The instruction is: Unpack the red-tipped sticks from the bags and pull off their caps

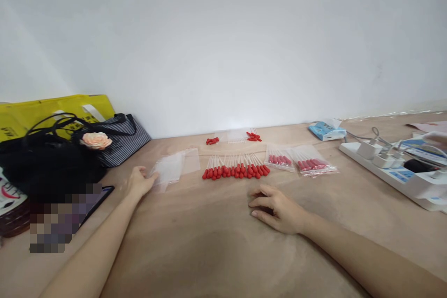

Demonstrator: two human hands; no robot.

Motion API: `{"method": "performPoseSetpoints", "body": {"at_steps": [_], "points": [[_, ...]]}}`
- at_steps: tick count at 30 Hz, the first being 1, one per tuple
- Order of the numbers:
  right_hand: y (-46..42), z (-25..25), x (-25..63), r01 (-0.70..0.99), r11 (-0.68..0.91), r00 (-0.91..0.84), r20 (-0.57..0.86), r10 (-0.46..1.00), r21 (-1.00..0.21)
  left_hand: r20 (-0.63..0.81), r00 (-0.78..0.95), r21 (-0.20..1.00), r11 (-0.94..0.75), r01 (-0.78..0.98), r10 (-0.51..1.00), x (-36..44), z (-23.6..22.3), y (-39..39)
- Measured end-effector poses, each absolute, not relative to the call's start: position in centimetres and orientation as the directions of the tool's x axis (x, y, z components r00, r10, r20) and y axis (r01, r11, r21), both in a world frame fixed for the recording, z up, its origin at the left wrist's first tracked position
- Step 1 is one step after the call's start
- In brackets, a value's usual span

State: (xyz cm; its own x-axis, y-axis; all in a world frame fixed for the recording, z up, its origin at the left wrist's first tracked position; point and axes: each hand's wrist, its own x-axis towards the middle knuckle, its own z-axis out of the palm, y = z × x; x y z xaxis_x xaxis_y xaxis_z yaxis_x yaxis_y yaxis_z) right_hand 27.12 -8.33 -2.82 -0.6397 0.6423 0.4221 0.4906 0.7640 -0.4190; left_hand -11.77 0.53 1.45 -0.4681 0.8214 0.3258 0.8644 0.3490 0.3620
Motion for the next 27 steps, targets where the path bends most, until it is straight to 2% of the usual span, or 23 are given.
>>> {"method": "performPoseSetpoints", "body": {"at_steps": [2,4,6,8,10,12,15,17,22,27], "points": [[-8.3,-2.9,27.1,0.515,0.755,-0.617,0.435,0.655,-0.406,0.415,-0.423,0.231,0.356,0.905,0.806,-10.4,1.6,-0.1],[-8.1,-3.1,27.1,0.55,0.737,-0.587,0.446,0.676,-0.393,0.466,-0.274,0.106,0.255,0.961,0.841,-9.3,1.4,-0.3],[-7.9,-3.2,27.1,0.584,0.717,-0.555,0.457,0.695,-0.38,0.365,-0.142,0.034,0.139,0.99,0.92,-8.7,0.8,-0.2],[-7.5,-3.3,27.3,0.63,0.683,-0.513,0.463,0.723,-0.369,0.166,-0.093,0.031,0.089,0.996,0.982,-8.8,-0.1,0.2],[-6.9,-3.3,27.9,0.698,0.626,-0.456,0.459,0.763,-0.347,0.06,-0.09,0.055,0.086,0.995,0.994,-9.2,-0.8,0.6],[-6.0,-3.2,28.8,0.79,0.54,-0.39,0.442,0.808,-0.291,0.131,-0.081,0.061,0.073,0.995,0.988,-9.4,-1.1,0.5],[-4.2,-2.8,30.6,0.933,0.327,-0.244,0.401,0.883,-0.151,0.376,-0.016,0.055,-0.006,0.998,0.926,-8.8,-1.0,-0.5],[-3.1,-2.5,31.7,0.979,0.187,-0.145,0.36,0.922,-0.086,0.485,0.051,0.058,-0.09,0.994,0.873,-7.9,-1.0,-1.4],[-1.3,-1.8,32.8,0.986,0.147,-0.16,0.197,0.967,0.077,0.475,0.317,0.074,-0.397,0.915,0.82,-5.4,-1.7,-3.2],[0.0,-1.9,32.6,0.988,0.129,-0.141,0.155,0.978,0.086,0.478,0.392,0.105,-0.494,0.863,0.786,-4.5,-1.9,-3.5]]}}
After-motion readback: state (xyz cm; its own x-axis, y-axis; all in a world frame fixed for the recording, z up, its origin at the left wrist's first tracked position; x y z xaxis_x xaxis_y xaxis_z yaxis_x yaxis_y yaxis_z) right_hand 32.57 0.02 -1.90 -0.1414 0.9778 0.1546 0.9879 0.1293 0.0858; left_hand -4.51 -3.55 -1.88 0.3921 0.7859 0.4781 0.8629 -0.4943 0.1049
